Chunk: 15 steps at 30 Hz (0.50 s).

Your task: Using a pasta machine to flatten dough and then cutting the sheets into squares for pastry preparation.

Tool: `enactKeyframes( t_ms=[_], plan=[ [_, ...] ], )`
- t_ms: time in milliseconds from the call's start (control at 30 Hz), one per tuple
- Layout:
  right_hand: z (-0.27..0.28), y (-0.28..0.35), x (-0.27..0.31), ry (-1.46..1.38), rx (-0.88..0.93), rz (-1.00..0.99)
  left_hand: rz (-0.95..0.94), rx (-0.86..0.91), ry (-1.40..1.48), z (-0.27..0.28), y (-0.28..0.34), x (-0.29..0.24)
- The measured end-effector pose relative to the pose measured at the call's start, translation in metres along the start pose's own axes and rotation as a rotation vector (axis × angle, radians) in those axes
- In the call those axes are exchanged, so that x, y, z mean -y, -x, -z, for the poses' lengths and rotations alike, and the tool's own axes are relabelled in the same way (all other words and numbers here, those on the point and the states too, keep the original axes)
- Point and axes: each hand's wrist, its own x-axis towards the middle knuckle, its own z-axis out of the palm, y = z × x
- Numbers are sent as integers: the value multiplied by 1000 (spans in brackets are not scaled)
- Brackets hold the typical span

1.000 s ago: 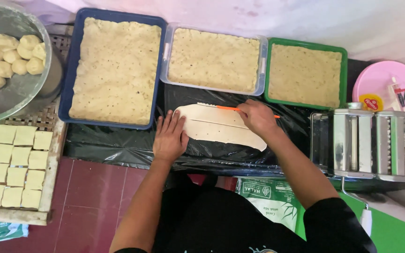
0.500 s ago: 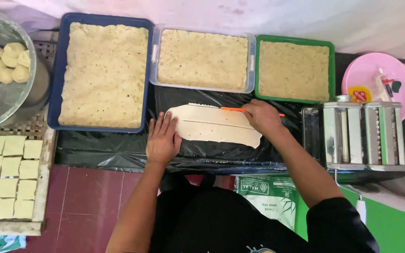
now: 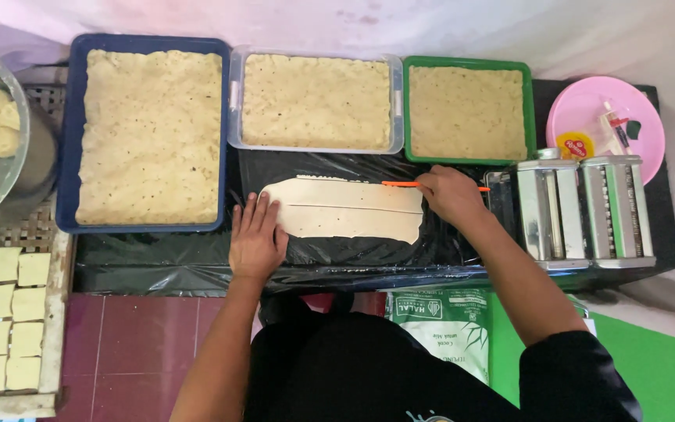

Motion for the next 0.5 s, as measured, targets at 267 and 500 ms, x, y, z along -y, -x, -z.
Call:
enactKeyframes(
  t_ms=[267, 500],
  plan=[
    [27, 13, -1, 149, -10, -10, -4, -14, 7, -4, 2, 1],
    [32, 21, 60, -52, -140, 9, 16, 25, 33, -5, 2, 3]
  ],
)
